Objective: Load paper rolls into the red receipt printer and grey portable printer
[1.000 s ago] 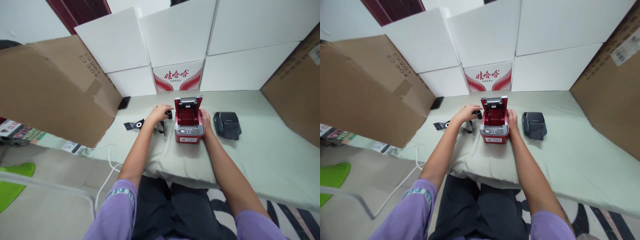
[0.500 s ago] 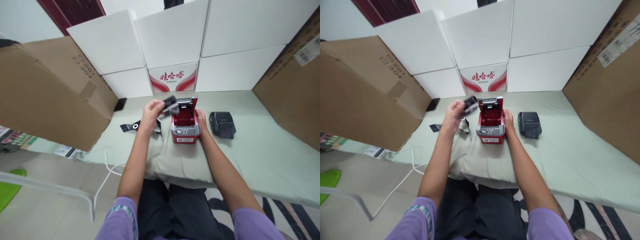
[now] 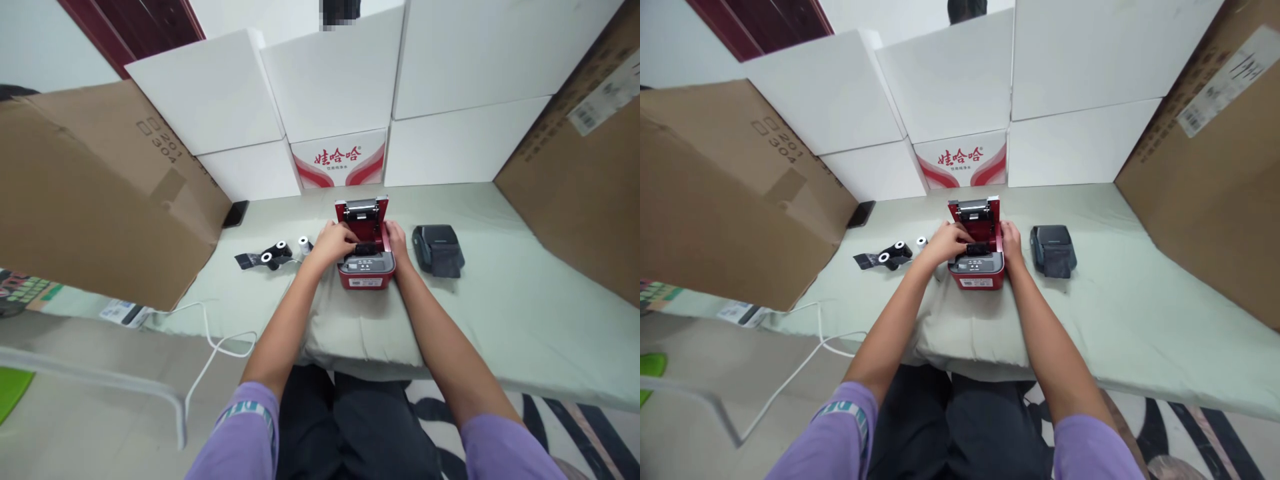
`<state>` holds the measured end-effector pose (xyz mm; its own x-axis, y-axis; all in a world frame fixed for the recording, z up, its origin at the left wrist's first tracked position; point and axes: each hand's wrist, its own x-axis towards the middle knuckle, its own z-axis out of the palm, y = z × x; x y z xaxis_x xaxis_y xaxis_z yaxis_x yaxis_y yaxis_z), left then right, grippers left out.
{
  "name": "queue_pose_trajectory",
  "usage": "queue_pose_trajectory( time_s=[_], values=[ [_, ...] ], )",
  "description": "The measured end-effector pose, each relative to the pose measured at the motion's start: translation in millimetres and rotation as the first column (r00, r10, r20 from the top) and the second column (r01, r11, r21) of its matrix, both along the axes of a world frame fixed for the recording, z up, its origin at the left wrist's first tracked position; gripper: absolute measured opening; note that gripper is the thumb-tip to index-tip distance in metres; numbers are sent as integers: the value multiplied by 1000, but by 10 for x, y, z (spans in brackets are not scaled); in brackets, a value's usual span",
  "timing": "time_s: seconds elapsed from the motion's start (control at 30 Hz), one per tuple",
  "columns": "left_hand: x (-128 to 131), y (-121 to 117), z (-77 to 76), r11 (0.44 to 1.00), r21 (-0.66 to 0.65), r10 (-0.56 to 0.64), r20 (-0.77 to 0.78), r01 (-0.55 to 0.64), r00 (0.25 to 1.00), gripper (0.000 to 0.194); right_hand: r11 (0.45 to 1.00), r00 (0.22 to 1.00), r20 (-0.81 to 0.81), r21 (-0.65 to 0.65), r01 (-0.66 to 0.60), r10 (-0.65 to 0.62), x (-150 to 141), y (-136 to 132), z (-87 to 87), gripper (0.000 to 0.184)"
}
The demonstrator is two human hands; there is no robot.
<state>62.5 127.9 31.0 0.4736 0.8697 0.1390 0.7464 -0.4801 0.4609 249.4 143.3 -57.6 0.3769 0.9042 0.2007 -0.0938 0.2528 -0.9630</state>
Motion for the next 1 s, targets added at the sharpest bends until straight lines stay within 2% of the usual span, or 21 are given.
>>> queue_pose_trajectory(
  time_s=[0.1,0.2,0.27,0.4,0.57,0.7,0.8,0.83,0.9,0.93,1.0],
  values=[
    [30,-61,67,1000,8,-3,-10,3,1000,25,999,999,-36,21,-27,28,6,16,-17,46],
    [-1,-201,84,999,-20,-47,134,50,990,38,993,993,-63,68,-94,98,12,32,-10,52],
    [-49,-288,42,996,3,-90,220,92,971,30,987,990,-46,99,-130,135,17,31,19,55],
    [-117,-364,-111,981,152,-165,338,119,927,16,975,981,-54,133,-179,187,23,-23,135,56],
    [-135,-416,-227,960,279,-151,421,30,895,18,979,978,-87,101,-179,188,49,-165,298,48],
    [-159,-491,-289,930,366,-123,400,-35,908,27,977,982,70,110,-182,175,102,-248,326,32],
    [-147,-503,-347,926,365,-75,434,-100,898,38,966,964,139,91,-242,228,126,-255,277,21],
    [-136,-492,-364,927,348,-42,470,-141,882,39,961,960,112,72,-265,257,127,-254,258,28],
    [-116,-450,-389,939,271,26,561,-212,827,33,948,948,22,30,-317,316,121,-255,235,53],
    [-109,-423,-397,950,215,55,601,-227,797,31,940,939,-22,11,-342,342,118,-260,234,63],
    [-108,-365,-405,972,114,86,640,-205,763,40,925,923,-76,-17,-379,377,117,-282,250,73]
  ],
)
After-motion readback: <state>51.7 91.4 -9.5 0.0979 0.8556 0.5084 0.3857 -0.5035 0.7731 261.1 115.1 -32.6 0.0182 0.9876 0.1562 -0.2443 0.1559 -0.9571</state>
